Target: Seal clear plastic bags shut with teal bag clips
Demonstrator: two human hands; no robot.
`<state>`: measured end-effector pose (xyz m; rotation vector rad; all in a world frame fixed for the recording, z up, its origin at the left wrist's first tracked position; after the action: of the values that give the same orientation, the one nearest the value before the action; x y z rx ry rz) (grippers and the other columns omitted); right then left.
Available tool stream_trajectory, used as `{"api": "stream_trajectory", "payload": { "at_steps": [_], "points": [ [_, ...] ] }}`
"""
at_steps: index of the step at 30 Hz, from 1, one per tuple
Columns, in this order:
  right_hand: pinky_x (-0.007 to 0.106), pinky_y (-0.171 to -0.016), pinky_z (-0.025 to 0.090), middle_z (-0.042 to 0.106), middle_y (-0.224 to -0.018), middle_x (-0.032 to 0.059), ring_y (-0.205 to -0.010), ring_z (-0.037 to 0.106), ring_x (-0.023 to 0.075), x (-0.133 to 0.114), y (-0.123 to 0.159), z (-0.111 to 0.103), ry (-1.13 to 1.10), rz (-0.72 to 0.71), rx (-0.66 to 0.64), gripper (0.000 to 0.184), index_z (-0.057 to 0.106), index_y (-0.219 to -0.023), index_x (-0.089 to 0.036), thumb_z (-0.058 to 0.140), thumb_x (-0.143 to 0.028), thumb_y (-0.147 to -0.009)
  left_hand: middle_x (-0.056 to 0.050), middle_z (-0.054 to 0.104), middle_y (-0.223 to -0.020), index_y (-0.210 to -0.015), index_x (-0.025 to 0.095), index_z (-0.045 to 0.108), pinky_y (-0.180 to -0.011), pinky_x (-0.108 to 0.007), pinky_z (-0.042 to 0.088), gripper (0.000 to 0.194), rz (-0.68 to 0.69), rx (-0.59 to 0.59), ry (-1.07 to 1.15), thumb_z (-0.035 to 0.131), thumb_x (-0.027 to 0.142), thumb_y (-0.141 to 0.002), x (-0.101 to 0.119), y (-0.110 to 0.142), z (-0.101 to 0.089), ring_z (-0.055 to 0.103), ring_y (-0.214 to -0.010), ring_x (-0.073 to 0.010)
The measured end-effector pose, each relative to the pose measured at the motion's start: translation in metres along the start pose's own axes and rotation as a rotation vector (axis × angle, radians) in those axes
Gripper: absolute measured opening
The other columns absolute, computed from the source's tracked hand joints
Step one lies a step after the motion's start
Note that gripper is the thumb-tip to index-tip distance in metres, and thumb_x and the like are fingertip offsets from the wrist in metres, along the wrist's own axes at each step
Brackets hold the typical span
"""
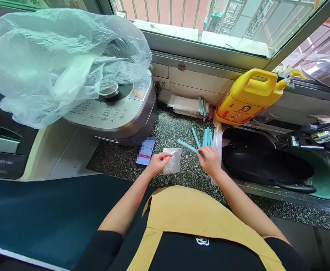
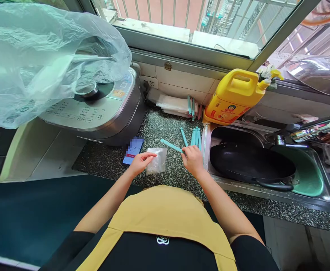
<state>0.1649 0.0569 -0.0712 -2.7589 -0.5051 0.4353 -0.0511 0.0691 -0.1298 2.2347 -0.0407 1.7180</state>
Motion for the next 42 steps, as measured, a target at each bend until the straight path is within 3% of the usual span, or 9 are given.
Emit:
{"api": "stream_trajectory", "payload": {
  "at_steps": [2, 6, 11, 17, 24, 36, 42],
  "points": [
    [0.032, -0.071, 0.044, 0.065, -0.079, 0.0069, -0.077, 0.054, 0.0213, -0.01, 0.002, -0.018, -0.042, -0.05, 0.078, 0.009, 0.059, -0.087, -0.017, 0.052, -0.022, -0.087, -0.008, 0.075, -0.086, -0.083, 0.015, 0.075, -0.07, -0.029, 0.048, 0.029, 0.017, 0.014, 0.088, 0.057, 0.034, -0.071, 0.008, -0.003, -0.001, 0.065, -0.079, -0.0209],
    [0.031, -0.067, 0.046, 0.065, -0.081, 0.007, -0.075, 0.058, 0.0199, -0.022, 0.007, -0.036, -0.112, -0.07, 0.115, 0.009, 0.059, -0.092, -0.018, 0.051, -0.02, -0.088, -0.009, 0.074, -0.089, -0.082, 0.015, 0.074, -0.08, -0.032, 0.048, 0.035, 0.11, 0.027, 0.232, 0.056, 0.043, -0.074, 0.032, -0.008, 0.002, 0.065, -0.088, -0.0225],
    [0.031, -0.066, 0.049, 0.065, -0.082, 0.0077, -0.076, 0.058, 0.0198, -0.029, 0.011, -0.048, -0.126, -0.096, 0.139, 0.011, 0.06, -0.094, -0.018, 0.052, -0.017, -0.087, -0.008, 0.071, -0.077, -0.076, 0.012, 0.072, -0.07, -0.029, 0.046, 0.05, 0.13, 0.002, 0.282, 0.053, 0.059, -0.075, 0.051, -0.009, 0.011, 0.061, -0.075, -0.0196],
    [0.031, -0.065, 0.052, 0.062, -0.083, 0.0071, -0.077, 0.059, 0.0186, -0.035, 0.019, -0.052, -0.163, -0.13, 0.159, 0.017, 0.059, -0.101, -0.021, 0.051, -0.016, -0.088, -0.005, 0.066, -0.067, -0.073, 0.012, 0.07, -0.059, -0.025, 0.041, 0.056, 0.055, -0.047, 0.289, 0.054, 0.066, -0.072, 0.046, -0.004, 0.017, 0.055, -0.063, -0.016],
    [0.034, -0.07, 0.055, 0.062, -0.09, 0.0087, -0.084, 0.061, 0.0192, -0.039, 0.032, -0.043, -0.253, -0.124, 0.15, 0.021, 0.055, -0.107, -0.02, 0.047, -0.014, -0.089, -0.007, 0.066, -0.065, -0.066, 0.012, 0.067, -0.061, -0.026, 0.043, 0.06, -0.009, -0.089, 0.359, 0.055, 0.071, -0.067, 0.032, 0.007, 0.027, 0.056, -0.062, -0.0161],
    [0.033, -0.069, 0.055, 0.064, -0.091, 0.0085, -0.081, 0.062, 0.0183, -0.042, 0.032, -0.053, -0.294, -0.127, 0.228, 0.029, 0.059, -0.114, -0.022, 0.051, -0.013, -0.087, -0.007, 0.066, -0.064, -0.064, 0.014, 0.065, -0.061, -0.028, 0.044, 0.053, 0.061, -0.01, 0.294, 0.051, 0.064, -0.075, 0.042, 0.018, 0.024, 0.057, -0.061, -0.017],
    [0.033, -0.068, 0.055, 0.063, -0.089, 0.0084, -0.079, 0.062, 0.0178, -0.045, 0.031, -0.057, -0.273, -0.144, 0.258, 0.028, 0.058, -0.113, -0.021, 0.051, -0.012, -0.087, -0.006, 0.064, -0.062, -0.063, 0.014, 0.063, -0.06, -0.028, 0.044, 0.055, 0.033, -0.007, 0.358, 0.052, 0.068, -0.072, 0.04, 0.019, 0.025, 0.056, -0.059, -0.016]
  ]
}}
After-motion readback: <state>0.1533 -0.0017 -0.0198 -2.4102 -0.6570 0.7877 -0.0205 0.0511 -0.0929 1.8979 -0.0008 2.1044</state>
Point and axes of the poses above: each hand's wrist, its own y-axis away from the middle knuckle, its own z-axis out of the palm, x = y × z, the point moved 8 cm from there along -y, towards the middle knuckle
